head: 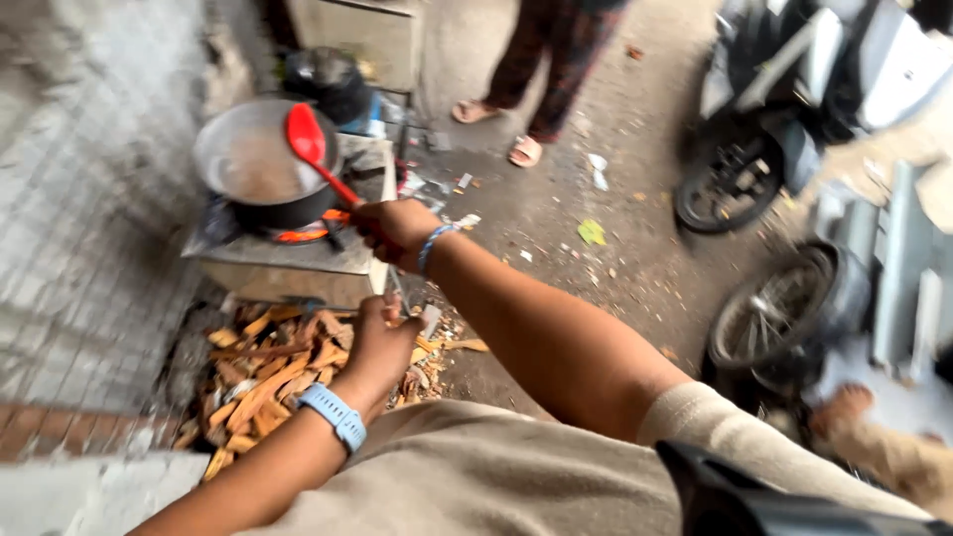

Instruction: The recorder is stirring and cooking food in a large pot over a traditional wood-fired stove.

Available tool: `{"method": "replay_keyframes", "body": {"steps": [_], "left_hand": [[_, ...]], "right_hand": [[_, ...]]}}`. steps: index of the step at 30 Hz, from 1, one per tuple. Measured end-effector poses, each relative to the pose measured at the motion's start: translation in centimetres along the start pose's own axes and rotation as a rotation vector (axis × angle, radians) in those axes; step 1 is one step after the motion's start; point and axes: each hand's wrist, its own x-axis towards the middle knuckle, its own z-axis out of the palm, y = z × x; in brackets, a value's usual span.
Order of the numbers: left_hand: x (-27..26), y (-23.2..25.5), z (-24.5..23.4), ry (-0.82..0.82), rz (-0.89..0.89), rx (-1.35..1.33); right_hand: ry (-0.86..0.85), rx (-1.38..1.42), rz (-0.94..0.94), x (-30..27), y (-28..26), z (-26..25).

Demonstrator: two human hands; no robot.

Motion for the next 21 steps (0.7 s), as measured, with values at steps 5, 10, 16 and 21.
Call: {"method": "replay_keyframes", "body": {"steps": [5,10,16,21], "left_hand": [[-2.7,0.4,-0.6,0.088,-0.083,-0.073],[-5.5,6.1,-2.9,0.201,-0.128,-0.13],[-4.6,8.7,-5.0,0.31,-0.053,-0.109],[-2.2,7.8,-5.7,0.302,0.054,-0.136]], "right_hand": [[-0.179,0.068,0.023,0.4,-1.8,0.9],[-0.245,0.153,0.003,-2.1,-2.7,3.1],[-0.276,0.126,-0.099,-3.5,-2.0,5.0],[-0.182,0.052,-0.151,-2.3,0.0,5.1]]}}
